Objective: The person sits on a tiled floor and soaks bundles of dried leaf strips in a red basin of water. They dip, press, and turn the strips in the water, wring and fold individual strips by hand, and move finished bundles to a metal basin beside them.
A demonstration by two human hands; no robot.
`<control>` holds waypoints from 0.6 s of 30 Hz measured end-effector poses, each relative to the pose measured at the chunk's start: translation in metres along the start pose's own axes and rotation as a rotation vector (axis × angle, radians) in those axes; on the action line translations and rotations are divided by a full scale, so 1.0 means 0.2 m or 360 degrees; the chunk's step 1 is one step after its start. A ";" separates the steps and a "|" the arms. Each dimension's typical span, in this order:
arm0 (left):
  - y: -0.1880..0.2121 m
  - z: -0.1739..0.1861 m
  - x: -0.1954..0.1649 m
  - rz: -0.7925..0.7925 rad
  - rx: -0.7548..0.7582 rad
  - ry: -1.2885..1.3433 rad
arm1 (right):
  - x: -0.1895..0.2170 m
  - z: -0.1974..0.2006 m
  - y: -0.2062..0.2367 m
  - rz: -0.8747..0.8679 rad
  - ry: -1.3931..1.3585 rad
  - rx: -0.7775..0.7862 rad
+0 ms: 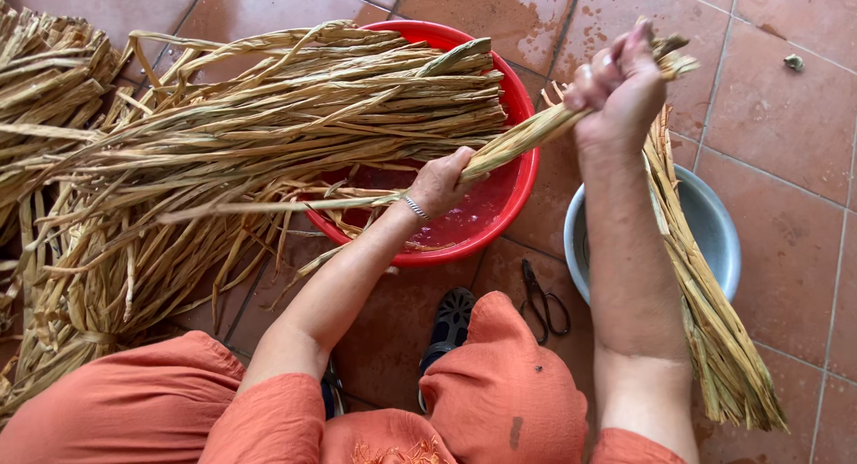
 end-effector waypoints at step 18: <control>-0.03 0.58 0.35 0.0759 0.0364 -0.0910 | 0.60 0.84 -0.10 0.0292 -0.0191 0.0159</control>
Point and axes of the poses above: each hand's wrist, its own y-axis away from the middle knuckle, its own z-axis out of the back of the hand, x = y × z, the point moved 2 cm from there along -y, towards the middle knuckle, and after that the axes turned 6 degrees about x, right-handed, at the moved point
